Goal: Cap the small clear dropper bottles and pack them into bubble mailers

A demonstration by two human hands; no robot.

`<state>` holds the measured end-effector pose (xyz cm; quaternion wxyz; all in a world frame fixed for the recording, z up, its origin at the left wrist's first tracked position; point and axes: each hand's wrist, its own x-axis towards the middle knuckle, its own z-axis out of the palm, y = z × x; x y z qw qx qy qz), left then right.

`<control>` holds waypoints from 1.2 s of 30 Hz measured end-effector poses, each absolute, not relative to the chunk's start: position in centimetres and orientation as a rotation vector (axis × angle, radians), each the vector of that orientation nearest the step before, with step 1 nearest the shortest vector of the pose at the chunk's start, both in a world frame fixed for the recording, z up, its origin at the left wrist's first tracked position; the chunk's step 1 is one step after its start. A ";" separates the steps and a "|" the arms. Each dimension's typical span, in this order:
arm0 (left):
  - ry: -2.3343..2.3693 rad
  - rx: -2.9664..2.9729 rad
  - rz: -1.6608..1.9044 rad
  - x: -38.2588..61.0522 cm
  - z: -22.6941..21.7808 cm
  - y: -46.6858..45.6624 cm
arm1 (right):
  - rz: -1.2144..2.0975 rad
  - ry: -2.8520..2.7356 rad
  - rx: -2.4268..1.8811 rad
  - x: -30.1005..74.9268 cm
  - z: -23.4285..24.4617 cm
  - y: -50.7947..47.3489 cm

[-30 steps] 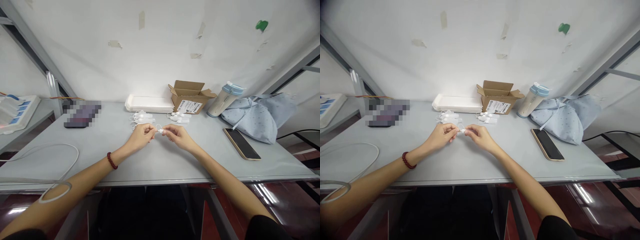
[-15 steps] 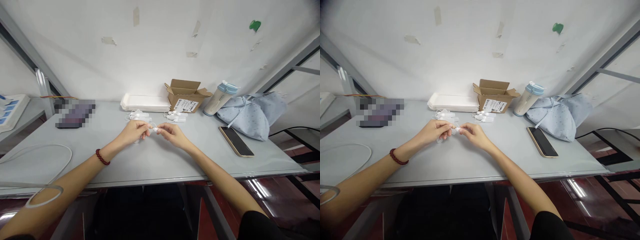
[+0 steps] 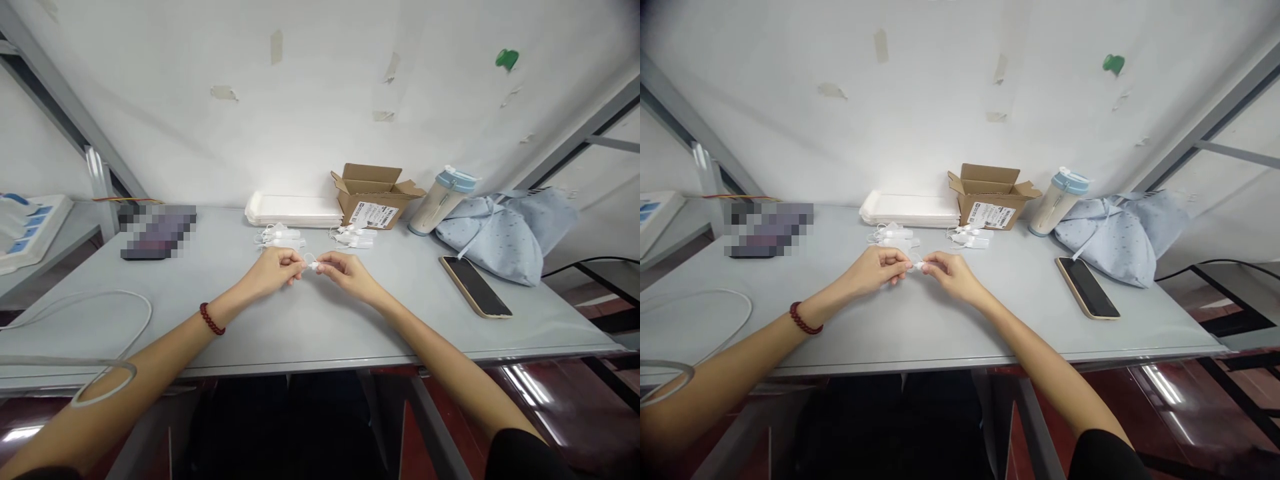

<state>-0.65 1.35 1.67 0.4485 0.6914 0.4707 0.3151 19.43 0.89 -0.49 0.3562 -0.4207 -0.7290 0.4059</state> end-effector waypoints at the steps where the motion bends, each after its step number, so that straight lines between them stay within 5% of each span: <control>1: 1.157 1.708 0.776 -0.6 1.5 1.3 | 1.050 -1.886 -1.088 19.5 -0.7 0.9; 15: 1.134 1.651 0.770 -3.2 3.4 3.0 | 1.083 -1.837 -1.044 20.0 0.2 1.5; 26: 1.322 1.472 0.991 -6.4 3.3 5.4 | 0.091 -1.951 -1.347 25.7 -1.8 6.2; 36: 1.444 1.461 0.962 -5.8 2.2 5.7 | -0.021 -2.016 -1.521 28.4 -4.1 8.4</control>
